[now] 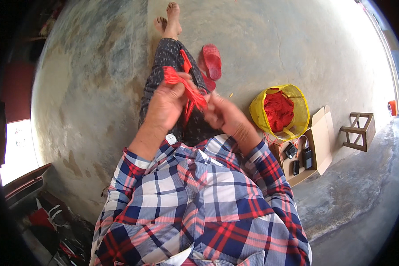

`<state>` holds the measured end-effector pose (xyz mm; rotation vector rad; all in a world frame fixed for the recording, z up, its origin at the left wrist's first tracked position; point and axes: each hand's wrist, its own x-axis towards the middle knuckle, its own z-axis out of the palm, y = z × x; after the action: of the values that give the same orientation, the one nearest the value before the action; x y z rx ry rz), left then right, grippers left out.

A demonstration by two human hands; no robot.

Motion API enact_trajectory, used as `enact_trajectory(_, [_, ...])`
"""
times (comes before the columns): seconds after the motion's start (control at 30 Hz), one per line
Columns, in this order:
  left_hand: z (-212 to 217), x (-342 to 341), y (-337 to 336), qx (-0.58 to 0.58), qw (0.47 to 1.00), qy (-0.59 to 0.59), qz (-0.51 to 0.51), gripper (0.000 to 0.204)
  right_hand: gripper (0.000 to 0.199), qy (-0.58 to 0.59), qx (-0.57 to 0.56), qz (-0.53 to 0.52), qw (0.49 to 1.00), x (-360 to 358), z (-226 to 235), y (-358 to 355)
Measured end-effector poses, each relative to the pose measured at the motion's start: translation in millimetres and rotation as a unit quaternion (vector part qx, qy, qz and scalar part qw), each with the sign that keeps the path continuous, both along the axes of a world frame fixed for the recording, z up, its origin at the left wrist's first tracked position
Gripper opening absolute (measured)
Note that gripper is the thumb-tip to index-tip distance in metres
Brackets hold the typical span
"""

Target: Winding red rope onto a plastic netting shuttle/shuttle while sitting on the floor.

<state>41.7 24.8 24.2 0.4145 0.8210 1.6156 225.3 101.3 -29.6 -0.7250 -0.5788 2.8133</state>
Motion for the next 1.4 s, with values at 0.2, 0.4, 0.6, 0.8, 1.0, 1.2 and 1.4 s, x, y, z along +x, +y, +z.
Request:
enact_trajectory(0.2, [-33,-42,17,-0.018,0.718,0.694,0.058,0.014,0.023,-0.234,0.324,-0.05,0.915,-14,-5,49])
enact_trajectory(0.4, [-67,-16,23,-0.097,0.718,0.688,-0.041,0.015,0.036,-0.241,0.679,0.033,0.692,-43,-42,41])
enact_trajectory(0.6, [-70,-13,13,-0.075,0.785,0.615,-0.005,0.014,0.026,-0.189,0.483,-0.165,0.839,-3,-11,43])
enact_trajectory(0.8, [-66,-3,0,-0.158,0.974,0.133,-0.094,0.015,0.016,0.037,0.144,-0.403,0.903,101,35,68])
enact_trajectory(1.0, [-68,-2,0,-0.155,0.975,0.122,-0.105,0.014,0.012,-0.049,0.175,-0.403,0.897,108,12,73])
enact_trajectory(1.2, [-69,2,2,-0.15,0.977,0.11,-0.104,0.013,0.011,-0.251,0.283,-0.108,0.919,-7,23,7])
enact_trajectory(1.4, [-66,6,3,-0.171,0.975,0.103,-0.097,0.015,0.009,-0.166,0.344,-0.11,0.918,-4,45,1])
